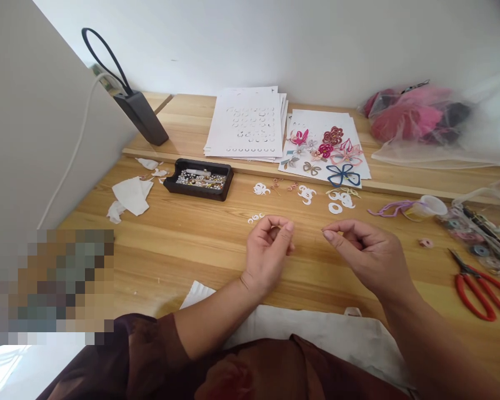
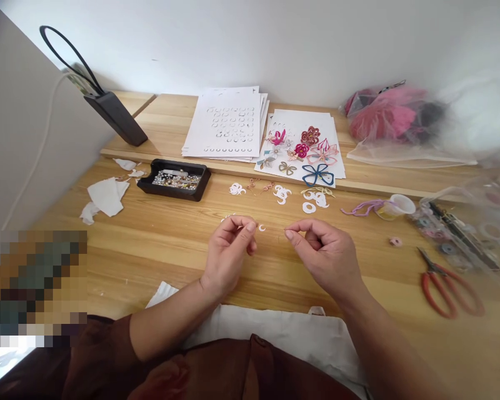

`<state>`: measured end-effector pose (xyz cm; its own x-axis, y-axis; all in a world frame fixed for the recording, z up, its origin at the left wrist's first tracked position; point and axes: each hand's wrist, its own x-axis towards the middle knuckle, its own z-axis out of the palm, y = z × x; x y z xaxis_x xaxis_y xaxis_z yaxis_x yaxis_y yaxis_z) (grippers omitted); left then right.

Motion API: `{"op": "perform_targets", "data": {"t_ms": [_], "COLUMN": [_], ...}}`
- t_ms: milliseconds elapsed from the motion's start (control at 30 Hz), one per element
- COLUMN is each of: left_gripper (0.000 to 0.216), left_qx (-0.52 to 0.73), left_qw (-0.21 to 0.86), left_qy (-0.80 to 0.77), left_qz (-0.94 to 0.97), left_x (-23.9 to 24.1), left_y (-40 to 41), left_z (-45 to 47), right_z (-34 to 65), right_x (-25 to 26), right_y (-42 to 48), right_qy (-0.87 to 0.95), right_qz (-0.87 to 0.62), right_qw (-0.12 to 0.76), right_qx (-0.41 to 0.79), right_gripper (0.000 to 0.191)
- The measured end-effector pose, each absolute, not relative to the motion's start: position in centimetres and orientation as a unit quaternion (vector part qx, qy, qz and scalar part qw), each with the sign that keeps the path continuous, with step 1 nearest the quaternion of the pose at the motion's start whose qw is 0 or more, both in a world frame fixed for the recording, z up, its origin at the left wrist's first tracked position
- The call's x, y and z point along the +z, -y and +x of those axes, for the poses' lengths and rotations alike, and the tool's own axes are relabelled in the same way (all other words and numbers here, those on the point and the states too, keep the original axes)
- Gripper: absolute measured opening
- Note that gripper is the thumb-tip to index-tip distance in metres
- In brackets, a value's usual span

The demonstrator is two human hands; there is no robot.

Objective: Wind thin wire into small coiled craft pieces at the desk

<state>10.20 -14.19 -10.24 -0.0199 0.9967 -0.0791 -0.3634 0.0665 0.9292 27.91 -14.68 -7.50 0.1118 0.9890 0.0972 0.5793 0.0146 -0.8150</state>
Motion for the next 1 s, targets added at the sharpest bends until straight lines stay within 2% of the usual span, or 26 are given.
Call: {"op": "perform_targets", "data": {"t_ms": [200, 267, 700, 1000], "left_gripper": [0.032, 0.033, 0.031, 0.025], "left_qx": [0.473, 0.455, 0.493, 0.492], "left_qw": [0.721, 0.733, 0.681, 0.648], "left_qy": [-0.374, -0.363, -0.413, -0.424], "left_qz": [0.342, 0.35, 0.351, 0.397], "left_x": [-10.3, -10.4, -10.2, -10.5], "left_y": [14.2, 14.3, 13.9, 13.9], "left_z": [10.3, 10.3, 10.3, 10.3], "right_z": [28.0, 28.1, 28.1, 27.1], "right_x": [-7.7, -7.9, -8.3, -8.0], "right_y": [14.8, 14.7, 14.9, 15.2], "right_qy": [0.615, 0.622, 0.643, 0.662], "right_qz": [-0.624, -0.623, -0.638, -0.651], "right_qw": [0.376, 0.375, 0.368, 0.361], "right_qx": [0.303, 0.292, 0.212, 0.087], "right_gripper": [0.018, 0.018, 0.014, 0.014]}}
